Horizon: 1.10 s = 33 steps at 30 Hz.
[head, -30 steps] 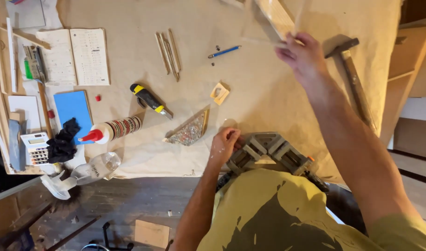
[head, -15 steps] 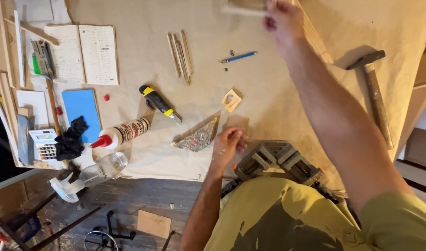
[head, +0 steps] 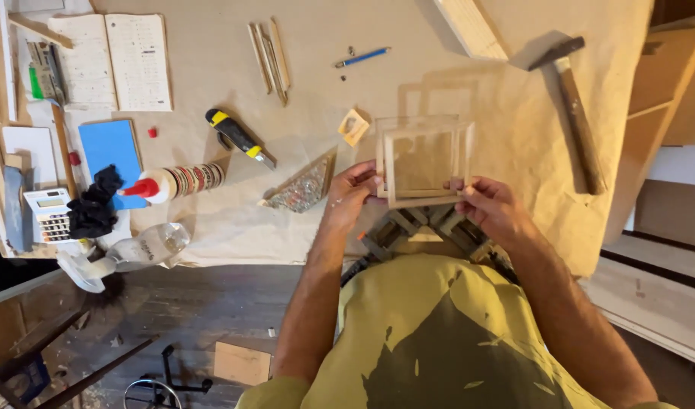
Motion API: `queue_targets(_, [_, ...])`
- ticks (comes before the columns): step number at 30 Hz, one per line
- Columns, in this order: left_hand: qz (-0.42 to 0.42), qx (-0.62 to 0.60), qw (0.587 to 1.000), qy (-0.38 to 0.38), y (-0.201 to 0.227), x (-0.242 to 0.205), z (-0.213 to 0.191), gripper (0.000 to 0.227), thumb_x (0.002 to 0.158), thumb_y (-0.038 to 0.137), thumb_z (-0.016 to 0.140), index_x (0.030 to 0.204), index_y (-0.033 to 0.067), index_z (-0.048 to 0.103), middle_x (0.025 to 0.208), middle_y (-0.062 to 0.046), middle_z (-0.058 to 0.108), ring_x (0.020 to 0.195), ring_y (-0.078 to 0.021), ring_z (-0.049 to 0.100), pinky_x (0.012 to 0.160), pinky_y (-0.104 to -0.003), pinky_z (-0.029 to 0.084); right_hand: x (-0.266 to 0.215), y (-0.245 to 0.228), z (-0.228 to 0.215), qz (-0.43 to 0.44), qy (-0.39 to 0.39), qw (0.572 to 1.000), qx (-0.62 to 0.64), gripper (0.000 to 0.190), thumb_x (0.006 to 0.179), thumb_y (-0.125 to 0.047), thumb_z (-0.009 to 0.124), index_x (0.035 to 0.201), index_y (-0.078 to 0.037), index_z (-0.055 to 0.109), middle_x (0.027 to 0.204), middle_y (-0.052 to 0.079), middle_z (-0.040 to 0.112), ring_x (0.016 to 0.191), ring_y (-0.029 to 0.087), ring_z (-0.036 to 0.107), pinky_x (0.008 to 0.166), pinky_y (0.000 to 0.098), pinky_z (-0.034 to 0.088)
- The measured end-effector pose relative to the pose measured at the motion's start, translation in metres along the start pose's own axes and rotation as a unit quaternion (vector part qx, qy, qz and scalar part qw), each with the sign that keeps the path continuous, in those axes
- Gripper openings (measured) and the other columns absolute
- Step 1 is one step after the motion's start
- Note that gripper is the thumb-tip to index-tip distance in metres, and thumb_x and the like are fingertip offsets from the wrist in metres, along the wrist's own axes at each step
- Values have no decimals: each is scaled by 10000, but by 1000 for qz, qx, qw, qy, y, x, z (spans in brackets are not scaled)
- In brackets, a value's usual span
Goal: Assembling a small wooden frame by measuring, applying glue, and using a corner clamp to secure the joints.
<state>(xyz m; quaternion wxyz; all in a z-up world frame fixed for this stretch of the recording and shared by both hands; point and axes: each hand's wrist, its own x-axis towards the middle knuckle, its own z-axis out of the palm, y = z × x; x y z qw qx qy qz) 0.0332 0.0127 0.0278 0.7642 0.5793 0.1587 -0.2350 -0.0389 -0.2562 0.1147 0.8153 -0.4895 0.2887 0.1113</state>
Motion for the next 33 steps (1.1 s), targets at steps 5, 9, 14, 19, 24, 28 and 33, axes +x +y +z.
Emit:
queue_targets(5, [-1, -39, 999, -2, 12, -26, -6, 314, 954, 19, 711, 1267, 25, 685, 1062, -193, 760, 859, -255, 782, 659, -356, 677, -3, 7, -86, -63, 49, 985, 155, 119, 1029, -85, 621, 1108, -31, 692, 1090, 173, 731, 808, 183, 759, 724, 247, 627])
queue_targets(9, [-15, -29, 999, 23, 31, -52, -13, 416, 908, 77, 729, 1308, -11, 658, 1025, -157, 778, 992, -208, 766, 650, -307, 662, -24, -24, -114, -81, 143, 957, 240, 109, 1006, -65, 677, 1109, -55, 711, 1074, 8, 727, 783, 84, 663, 713, 153, 603])
queue_targets(14, [1, -38, 999, 25, 38, -80, -10, 388, 890, 65, 744, 1259, -31, 667, 991, -172, 777, 967, -213, 769, 633, -327, 670, -60, -39, -81, -114, 225, 962, 107, 70, 1034, -88, 689, 1089, -110, 724, 877, -8, 679, 774, 65, 681, 724, 131, 611])
queue_targets(19, [-8, -51, 999, -8, 25, -91, 3, 357, 897, 61, 751, 1245, 18, 687, 1041, -135, 776, 1004, -237, 764, 678, -374, 680, -83, -36, -37, -356, 137, 839, -387, 145, 926, 66, 836, 1021, 9, 743, 1334, 152, 583, 1122, 217, 644, 936, 277, 587])
queue_targets(24, [30, -101, 993, -45, 4, -92, -1, 357, 916, -15, 724, 1267, 28, 676, 1071, -154, 772, 1045, -293, 764, 662, -406, 694, -94, -34, -25, -481, 107, 784, -378, 174, 922, 215, 816, 1016, 119, 707, 1345, 265, 565, 1132, 330, 651, 840, 363, 639])
queue_targets(28, [51, -106, 992, -43, 2, -96, -8, 354, 918, -46, 713, 1259, 41, 673, 1079, -178, 774, 1032, -306, 771, 659, -401, 690, -82, -34, -48, -386, 270, 870, -146, 44, 864, 24, 726, 850, -13, 707, 864, 3, 604, 879, 141, 608, 818, 281, 517])
queue_targets(33, [45, -105, 993, -29, 15, -108, -2, 387, 908, -23, 729, 1288, 9, 663, 1042, -164, 776, 1030, -289, 772, 624, -344, 685, -79, -24, -85, -202, 300, 922, 141, 99, 969, -100, 780, 914, -105, 697, 933, 51, 763, 881, 101, 754, 845, 191, 675])
